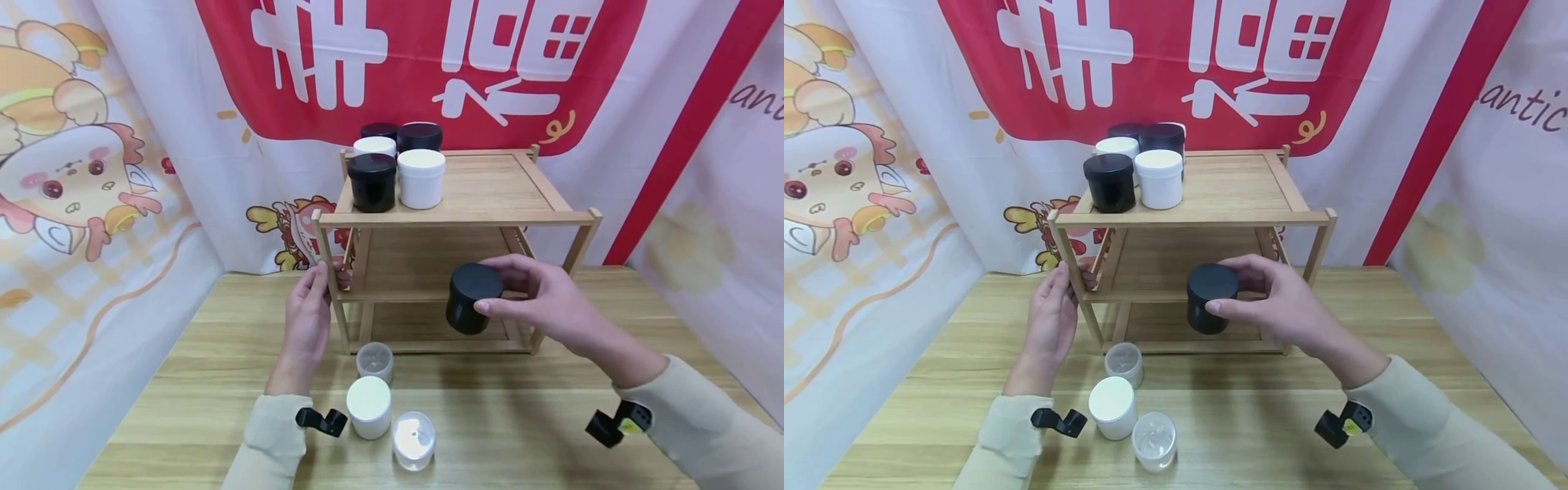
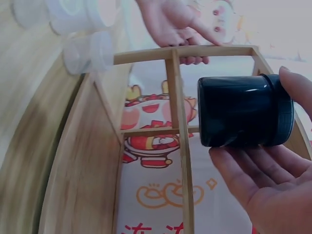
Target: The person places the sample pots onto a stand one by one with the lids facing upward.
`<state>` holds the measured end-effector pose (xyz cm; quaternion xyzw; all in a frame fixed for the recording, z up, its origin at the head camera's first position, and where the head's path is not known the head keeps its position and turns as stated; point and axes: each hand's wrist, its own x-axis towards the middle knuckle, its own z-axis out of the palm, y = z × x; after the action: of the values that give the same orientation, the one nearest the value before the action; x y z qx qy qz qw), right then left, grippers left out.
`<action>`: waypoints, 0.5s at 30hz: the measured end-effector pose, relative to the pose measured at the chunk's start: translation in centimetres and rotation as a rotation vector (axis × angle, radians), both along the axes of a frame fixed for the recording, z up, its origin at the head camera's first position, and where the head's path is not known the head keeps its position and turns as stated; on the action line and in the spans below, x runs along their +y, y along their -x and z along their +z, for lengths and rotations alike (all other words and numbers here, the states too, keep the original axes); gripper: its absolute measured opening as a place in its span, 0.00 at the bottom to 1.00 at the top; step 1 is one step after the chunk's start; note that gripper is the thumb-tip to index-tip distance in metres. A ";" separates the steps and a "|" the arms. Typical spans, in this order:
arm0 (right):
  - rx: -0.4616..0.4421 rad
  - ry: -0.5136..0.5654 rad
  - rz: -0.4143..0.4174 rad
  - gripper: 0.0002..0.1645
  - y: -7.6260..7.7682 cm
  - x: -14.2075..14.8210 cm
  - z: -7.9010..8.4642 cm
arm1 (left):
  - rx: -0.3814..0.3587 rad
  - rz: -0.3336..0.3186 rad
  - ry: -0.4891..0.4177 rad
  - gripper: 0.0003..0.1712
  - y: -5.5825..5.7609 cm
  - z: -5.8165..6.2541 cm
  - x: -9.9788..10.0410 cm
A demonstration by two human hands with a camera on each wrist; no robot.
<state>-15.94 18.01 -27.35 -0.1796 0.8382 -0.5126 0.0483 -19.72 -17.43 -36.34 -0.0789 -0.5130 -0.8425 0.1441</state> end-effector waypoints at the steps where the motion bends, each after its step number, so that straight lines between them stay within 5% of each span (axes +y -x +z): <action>1: -0.003 -0.011 0.004 0.36 0.0 0.0 0.2 | 0.000 -0.001 -0.001 0.12 0.0 0.0 0.0; 15: 0.031 -0.176 0.051 0.38 -0.5 0.3 4.2 | -0.006 -0.010 0.011 0.12 0.2 0.0 0.0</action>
<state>-15.43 18.27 -23.11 -0.2037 0.8758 -0.4330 0.0641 -19.91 -17.44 -36.38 -0.0796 -0.5176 -0.8407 0.1377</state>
